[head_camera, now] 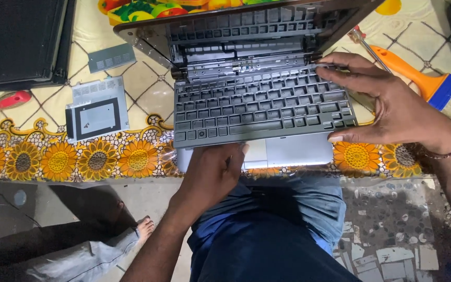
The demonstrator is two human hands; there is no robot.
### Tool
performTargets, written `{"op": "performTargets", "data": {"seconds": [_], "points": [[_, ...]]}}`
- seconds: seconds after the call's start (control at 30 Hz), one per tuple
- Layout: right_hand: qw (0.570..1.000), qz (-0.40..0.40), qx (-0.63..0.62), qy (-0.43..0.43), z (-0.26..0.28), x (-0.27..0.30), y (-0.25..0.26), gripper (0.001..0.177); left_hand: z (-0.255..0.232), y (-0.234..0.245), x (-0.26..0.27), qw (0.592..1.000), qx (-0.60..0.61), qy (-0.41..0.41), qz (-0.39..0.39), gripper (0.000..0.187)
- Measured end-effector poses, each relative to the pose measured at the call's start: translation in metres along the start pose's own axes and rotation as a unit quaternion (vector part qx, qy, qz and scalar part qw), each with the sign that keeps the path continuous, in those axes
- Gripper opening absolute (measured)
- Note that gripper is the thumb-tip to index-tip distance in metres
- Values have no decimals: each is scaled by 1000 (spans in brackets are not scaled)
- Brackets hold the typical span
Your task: Installing a replacement keyboard into a laptop chassis and securing it by pressing it into place.
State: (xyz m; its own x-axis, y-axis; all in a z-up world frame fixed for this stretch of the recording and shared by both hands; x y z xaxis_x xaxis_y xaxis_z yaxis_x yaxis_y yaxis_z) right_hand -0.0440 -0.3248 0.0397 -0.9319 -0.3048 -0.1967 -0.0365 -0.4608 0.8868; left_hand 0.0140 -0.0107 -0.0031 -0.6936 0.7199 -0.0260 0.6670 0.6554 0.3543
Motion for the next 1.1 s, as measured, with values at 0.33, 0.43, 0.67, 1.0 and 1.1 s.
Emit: {"op": "performTargets", "data": {"seconds": [0.33, 0.43, 0.67, 1.0, 1.1], "points": [[1000, 3, 0, 6, 8, -11, -6, 106, -7, 6, -2, 999, 3, -46, -28, 27], [1000, 5, -3, -5, 1, -6, -5, 105, 2, -1, -8, 996, -32, -72, -33, 33], [1000, -15, 23, -3, -5, 3, -11, 106, -1, -4, -13, 992, -24, -117, -31, 30], [1000, -4, -3, -14, -4, 8, -18, 109, -29, 17, 17, 995, -27, -87, 33, 35], [1000, -6, -3, -13, -3, 9, -21, 110, -26, 36, 46, 998, 1, -48, 33, 31]]}}
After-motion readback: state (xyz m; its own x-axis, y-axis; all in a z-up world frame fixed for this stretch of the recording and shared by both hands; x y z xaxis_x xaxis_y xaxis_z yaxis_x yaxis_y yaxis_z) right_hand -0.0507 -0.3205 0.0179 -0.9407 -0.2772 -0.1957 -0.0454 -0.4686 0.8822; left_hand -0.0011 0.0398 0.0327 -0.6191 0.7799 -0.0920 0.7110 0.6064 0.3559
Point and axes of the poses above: each hand's wrist, its own x-axis away from the middle knuckle, its own y-axis out of the back of the hand, z = x × y, the point moved 2 cm from there along -x, towards the middle knuckle, and after that the axes turned 14 degrees about x, right-handed, at the moved point
